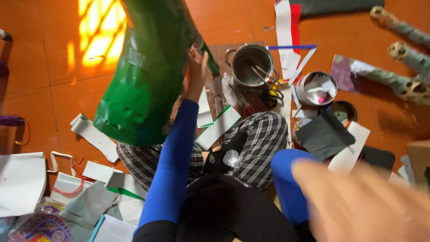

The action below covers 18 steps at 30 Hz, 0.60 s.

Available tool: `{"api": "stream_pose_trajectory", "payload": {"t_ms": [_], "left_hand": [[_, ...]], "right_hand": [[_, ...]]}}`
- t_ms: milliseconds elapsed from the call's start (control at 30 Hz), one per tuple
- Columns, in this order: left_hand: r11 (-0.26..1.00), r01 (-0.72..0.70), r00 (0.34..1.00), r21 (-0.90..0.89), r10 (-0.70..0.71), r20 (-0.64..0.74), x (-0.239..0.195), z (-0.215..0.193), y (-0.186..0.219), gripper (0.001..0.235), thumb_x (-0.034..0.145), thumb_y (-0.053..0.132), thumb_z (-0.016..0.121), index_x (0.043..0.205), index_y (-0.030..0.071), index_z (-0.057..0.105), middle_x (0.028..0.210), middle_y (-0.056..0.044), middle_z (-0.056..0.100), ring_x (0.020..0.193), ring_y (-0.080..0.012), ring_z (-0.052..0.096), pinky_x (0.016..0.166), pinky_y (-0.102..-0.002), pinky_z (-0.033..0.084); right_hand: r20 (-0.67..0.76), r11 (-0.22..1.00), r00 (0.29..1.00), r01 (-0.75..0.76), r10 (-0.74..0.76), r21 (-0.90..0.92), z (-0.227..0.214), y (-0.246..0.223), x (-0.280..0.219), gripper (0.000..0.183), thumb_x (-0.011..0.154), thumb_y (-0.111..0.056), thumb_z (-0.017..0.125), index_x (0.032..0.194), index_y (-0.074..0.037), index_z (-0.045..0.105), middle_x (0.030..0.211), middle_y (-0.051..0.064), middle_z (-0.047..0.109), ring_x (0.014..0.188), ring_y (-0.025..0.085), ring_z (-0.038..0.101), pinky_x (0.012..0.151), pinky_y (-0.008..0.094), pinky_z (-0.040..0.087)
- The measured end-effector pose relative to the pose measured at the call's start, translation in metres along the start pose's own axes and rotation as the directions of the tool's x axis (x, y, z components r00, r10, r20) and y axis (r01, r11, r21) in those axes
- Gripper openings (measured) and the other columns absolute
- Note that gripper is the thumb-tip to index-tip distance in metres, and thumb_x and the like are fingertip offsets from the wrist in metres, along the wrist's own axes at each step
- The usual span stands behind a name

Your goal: Making a decorative paper lantern by cutting green paper strips and gluing them onto a bamboo animal-shaped frame.

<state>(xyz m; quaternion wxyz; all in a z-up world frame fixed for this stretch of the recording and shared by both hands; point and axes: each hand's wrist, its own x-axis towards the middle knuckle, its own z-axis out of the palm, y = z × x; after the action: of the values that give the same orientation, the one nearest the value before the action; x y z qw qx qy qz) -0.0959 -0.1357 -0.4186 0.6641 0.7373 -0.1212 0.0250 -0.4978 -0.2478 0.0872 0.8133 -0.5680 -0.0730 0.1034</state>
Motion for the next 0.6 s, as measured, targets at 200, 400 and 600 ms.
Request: {"api": "stream_pose_trajectory", "payload": {"t_ms": [200, 400, 600], "left_hand": [[0.996, 0.091, 0.988, 0.003, -0.091, 0.127, 0.003, -0.014, 0.028, 0.073, 0.096, 0.026, 0.075, 0.15, -0.004, 0.036, 0.157, -0.021, 0.046, 0.146, -0.0296, 0.045, 0.115, -0.042, 0.041], [0.986, 0.028, 0.993, 0.167, -0.046, 0.104, 0.003, -0.02, 0.095, 0.066, 0.101, 0.023, 0.078, 0.147, -0.005, 0.039, 0.145, -0.018, 0.051, 0.134, -0.0299, 0.054, 0.112, -0.04, 0.044], [0.999, -0.045, 0.99, 0.015, 0.042, 0.135, 0.008, -0.018, 0.11, 0.044, 0.099, 0.015, 0.072, 0.131, -0.004, 0.049, 0.125, -0.013, 0.061, 0.114, -0.0219, 0.062, 0.095, -0.034, 0.053]], "right_hand": [[-0.309, 0.947, 0.91, -0.311, 0.275, -0.076, -0.193, 0.314, 0.131, 0.036, 0.107, -0.023, 0.048, 0.122, 0.002, 0.069, 0.104, 0.01, 0.075, 0.09, 0.018, 0.073, 0.072, 0.031, 0.062], [-0.841, 0.803, 0.37, 0.304, 0.396, 0.512, -0.335, 0.514, 0.093, 0.025, 0.1, -0.009, 0.051, 0.124, -0.004, 0.059, 0.114, 0.017, 0.07, 0.104, 0.032, 0.071, 0.095, 0.046, 0.061], [-0.819, 0.647, 0.557, 0.574, 0.141, 0.502, -0.372, 0.497, 0.117, 0.025, 0.105, -0.011, 0.055, 0.122, 0.005, 0.062, 0.118, 0.021, 0.07, 0.108, 0.035, 0.069, 0.1, 0.052, 0.056]]}}
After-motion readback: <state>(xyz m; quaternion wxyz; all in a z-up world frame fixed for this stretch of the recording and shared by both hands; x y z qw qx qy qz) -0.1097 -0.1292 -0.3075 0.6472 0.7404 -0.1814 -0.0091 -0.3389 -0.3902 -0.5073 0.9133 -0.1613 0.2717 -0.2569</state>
